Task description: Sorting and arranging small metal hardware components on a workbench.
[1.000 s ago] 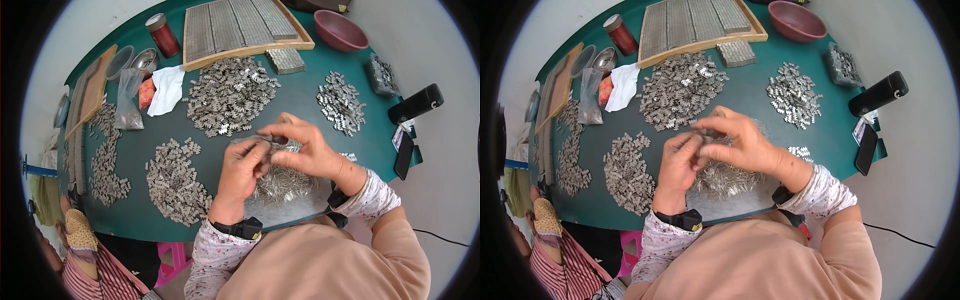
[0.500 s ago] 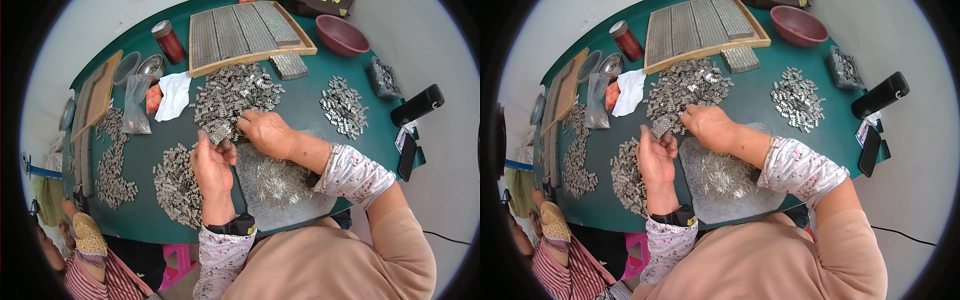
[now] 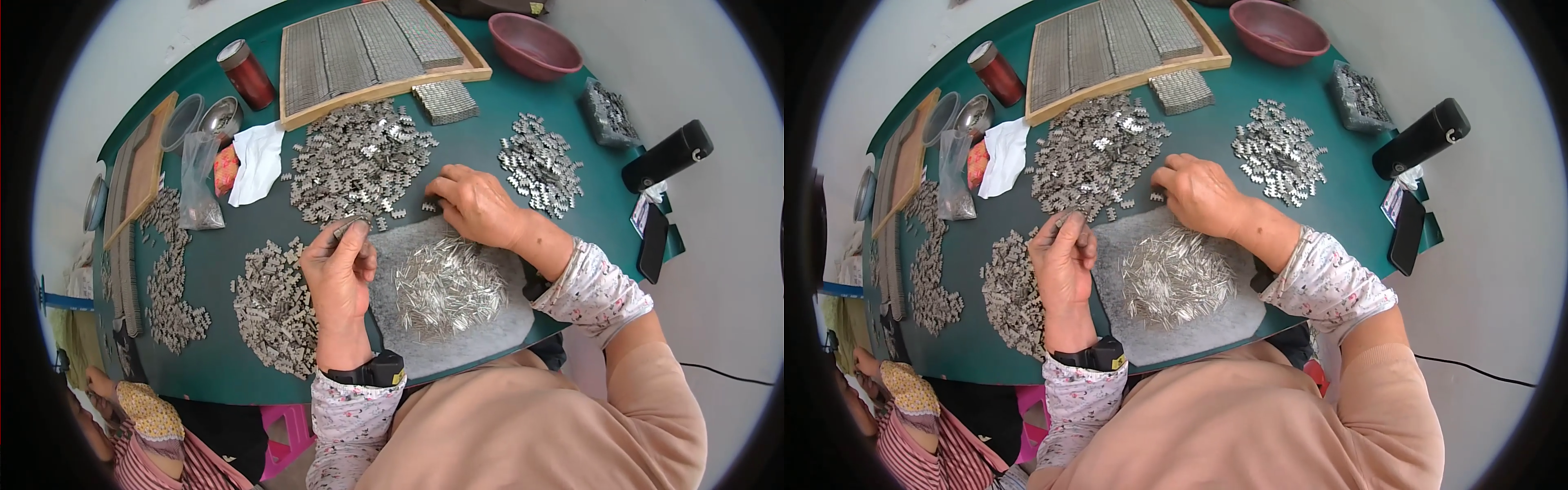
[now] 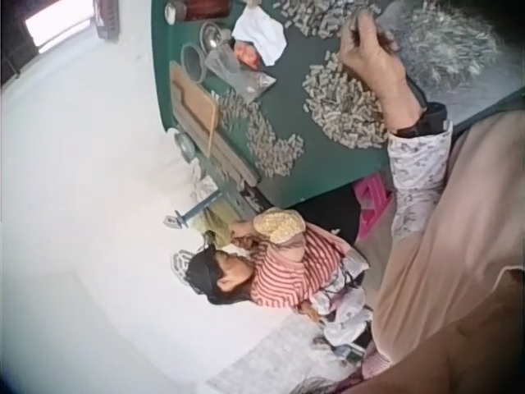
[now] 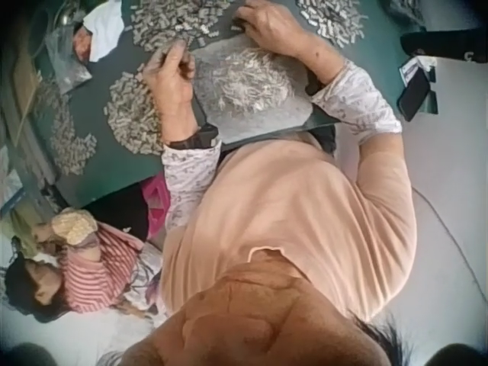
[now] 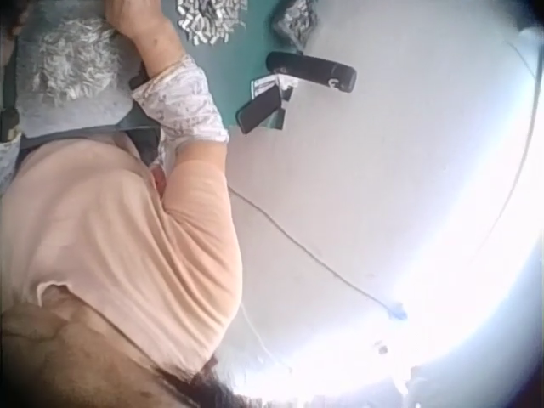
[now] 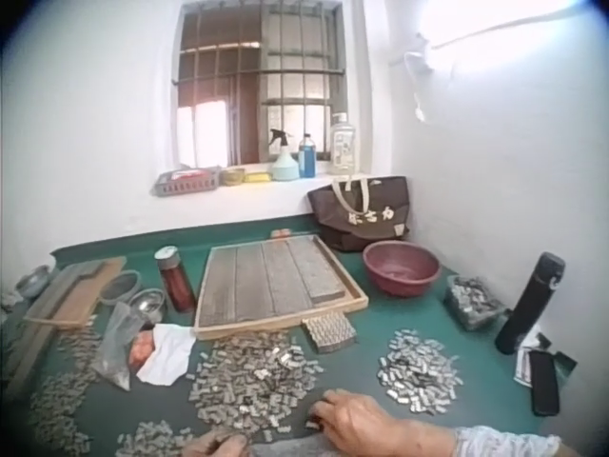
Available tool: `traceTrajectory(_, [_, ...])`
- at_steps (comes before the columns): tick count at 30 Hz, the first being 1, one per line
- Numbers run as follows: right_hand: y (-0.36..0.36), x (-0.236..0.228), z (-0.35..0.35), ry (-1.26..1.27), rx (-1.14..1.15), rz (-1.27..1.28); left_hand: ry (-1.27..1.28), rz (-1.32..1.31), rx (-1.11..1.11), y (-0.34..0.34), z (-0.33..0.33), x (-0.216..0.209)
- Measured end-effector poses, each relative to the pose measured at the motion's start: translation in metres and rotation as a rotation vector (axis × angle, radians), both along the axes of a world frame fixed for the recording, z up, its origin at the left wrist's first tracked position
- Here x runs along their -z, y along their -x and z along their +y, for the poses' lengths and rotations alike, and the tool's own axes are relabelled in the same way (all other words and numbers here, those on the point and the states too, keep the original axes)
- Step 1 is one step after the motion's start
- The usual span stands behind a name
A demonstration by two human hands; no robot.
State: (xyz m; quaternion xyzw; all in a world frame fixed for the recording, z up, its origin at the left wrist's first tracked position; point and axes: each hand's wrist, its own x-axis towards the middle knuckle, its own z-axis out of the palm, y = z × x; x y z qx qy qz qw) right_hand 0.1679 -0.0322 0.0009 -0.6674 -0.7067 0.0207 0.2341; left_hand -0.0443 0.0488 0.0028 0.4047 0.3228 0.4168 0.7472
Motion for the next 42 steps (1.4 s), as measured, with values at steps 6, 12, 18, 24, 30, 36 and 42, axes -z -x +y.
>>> traceTrajectory(6, [0.012,0.005,0.007,0.041,0.088,-0.007,0.017,0.008,0.047,-0.008,-0.004,0.005])
traceTrajectory(12, [0.014,-0.001,0.009,0.038,0.085,0.127,-0.036,0.063,0.152,-0.012,-0.010,0.006])
traceTrajectory(18, [0.035,-0.012,-0.009,0.037,0.061,0.937,-0.057,0.049,0.189,-0.017,-0.016,0.010])
traceTrajectory(24, [0.048,-0.009,-0.022,-0.021,0.047,1.120,-0.043,0.008,0.228,-0.019,-0.021,0.010])
traceTrajectory(30, [0.047,-0.017,-0.029,0.016,0.093,1.006,-0.181,0.067,0.230,-0.022,-0.027,0.008])
traceTrajectory(36, [0.018,-0.035,-0.034,0.003,0.102,0.718,-0.094,0.038,0.262,-0.018,-0.026,0.008])
traceTrajectory(42, [-0.001,-0.009,-0.037,-0.030,0.022,0.084,-0.006,0.081,0.286,-0.021,-0.024,0.007])
